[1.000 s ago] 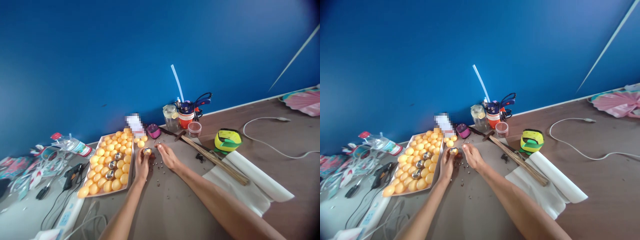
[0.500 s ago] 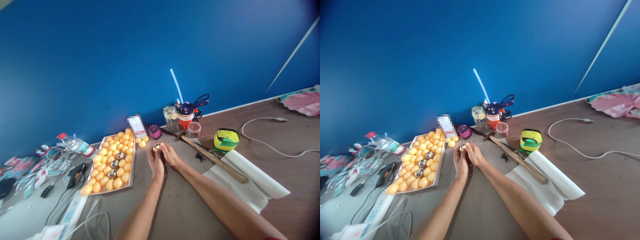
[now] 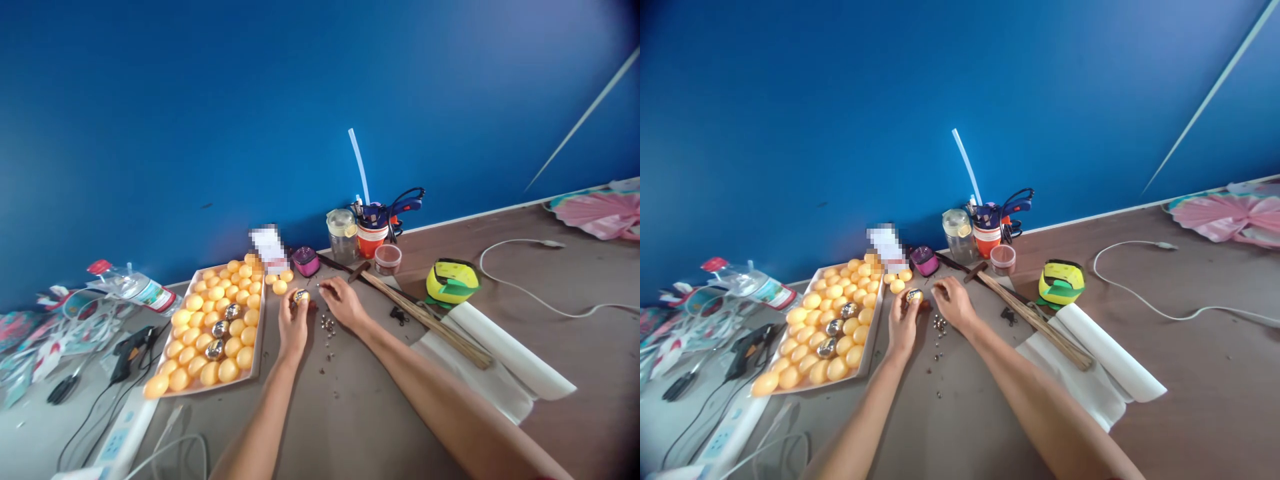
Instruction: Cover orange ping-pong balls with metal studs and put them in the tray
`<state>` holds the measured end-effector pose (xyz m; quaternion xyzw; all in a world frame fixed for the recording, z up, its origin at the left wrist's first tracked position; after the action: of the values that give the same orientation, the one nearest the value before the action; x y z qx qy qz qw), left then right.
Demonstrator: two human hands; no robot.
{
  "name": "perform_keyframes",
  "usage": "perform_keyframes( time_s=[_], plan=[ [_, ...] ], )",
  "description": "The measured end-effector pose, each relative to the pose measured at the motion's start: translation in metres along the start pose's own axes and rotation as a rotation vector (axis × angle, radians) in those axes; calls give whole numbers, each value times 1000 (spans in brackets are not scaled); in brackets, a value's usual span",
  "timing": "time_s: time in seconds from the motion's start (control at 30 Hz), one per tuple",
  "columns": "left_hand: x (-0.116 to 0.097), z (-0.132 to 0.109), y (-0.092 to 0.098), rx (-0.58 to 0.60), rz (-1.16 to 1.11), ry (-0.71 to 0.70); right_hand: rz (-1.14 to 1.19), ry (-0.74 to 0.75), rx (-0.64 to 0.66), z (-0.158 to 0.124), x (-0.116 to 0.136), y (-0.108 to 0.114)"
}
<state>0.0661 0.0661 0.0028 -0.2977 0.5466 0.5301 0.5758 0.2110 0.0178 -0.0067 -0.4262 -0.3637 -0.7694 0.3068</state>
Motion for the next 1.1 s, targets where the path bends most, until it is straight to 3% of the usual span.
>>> perform_keyframes(
  time_s=[0.13, 0.27, 0.5, 0.77, 0.97, 1.1],
  plan=[
    [6, 2, 1, -1, -59, 13, -191, 153, 260, -5, 12, -6],
    [18, 6, 1, 24, -186, 92, -292, 190, 477, -8, 12, -7],
    [10, 1, -8, 142, -152, 92, -288, 193, 590, -8, 15, -5],
    [8, 0, -10, 164, -152, 79, -172, 150, 515, -7, 16, -5],
    [6, -1, -10, 154, -217, 125, 98, -194, 213, 0, -7, 10],
    [8, -2, -11, 163, -209, 109, 305, -324, 111, 1, -15, 12]
  ],
)
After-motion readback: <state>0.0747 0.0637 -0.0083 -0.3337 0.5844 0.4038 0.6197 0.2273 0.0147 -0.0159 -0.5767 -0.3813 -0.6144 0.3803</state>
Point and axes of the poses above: each hand's wrist, its own z-axis towards the middle knuckle, its own y-axis out of the back of the hand, x = y × z, the point moved 5 cm from there along z, towards the middle knuckle, and after that the axes turned 3 degrees about x, right-handed, at the moved point
